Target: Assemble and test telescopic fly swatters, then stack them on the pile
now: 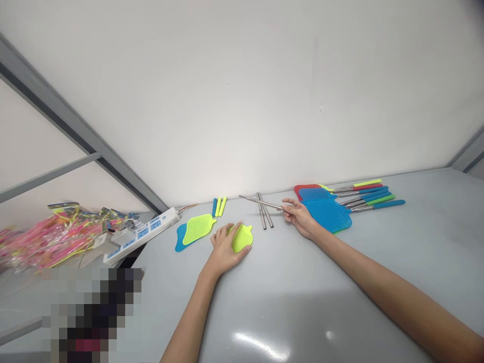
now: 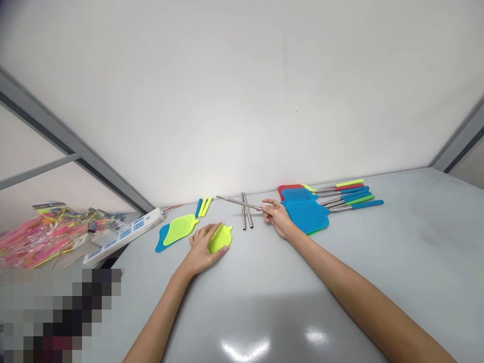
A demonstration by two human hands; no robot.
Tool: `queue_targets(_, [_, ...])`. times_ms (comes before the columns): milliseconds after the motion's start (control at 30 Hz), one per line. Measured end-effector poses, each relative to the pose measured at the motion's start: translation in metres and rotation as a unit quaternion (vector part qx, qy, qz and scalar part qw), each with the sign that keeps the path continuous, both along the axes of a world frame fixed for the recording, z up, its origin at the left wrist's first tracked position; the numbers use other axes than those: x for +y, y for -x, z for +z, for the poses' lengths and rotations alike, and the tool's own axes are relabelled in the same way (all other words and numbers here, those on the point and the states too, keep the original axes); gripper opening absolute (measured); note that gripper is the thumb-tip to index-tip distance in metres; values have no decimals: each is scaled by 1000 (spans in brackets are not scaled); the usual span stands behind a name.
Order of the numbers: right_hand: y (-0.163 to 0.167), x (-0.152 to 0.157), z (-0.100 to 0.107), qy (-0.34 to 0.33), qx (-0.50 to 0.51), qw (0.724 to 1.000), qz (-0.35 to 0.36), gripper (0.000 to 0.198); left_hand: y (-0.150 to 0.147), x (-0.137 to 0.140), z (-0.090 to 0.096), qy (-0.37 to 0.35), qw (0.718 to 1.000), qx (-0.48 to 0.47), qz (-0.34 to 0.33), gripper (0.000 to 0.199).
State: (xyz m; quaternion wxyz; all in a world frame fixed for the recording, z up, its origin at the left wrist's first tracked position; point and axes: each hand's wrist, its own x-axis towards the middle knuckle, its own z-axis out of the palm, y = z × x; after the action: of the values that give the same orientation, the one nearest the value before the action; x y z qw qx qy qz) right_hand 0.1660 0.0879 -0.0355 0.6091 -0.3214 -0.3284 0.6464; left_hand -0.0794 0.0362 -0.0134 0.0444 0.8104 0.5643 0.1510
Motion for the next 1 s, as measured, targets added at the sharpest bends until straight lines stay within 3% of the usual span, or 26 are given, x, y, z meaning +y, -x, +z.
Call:
queue_targets(600, [-2, 4, -3, 19, 49, 999, -4, 19, 0, -1, 0, 4, 999, -40, 10, 65])
queue_targets(1000, [-1, 4, -1, 51, 76, 996, 9, 16, -15, -10, 10, 9, 994, -108, -23, 64])
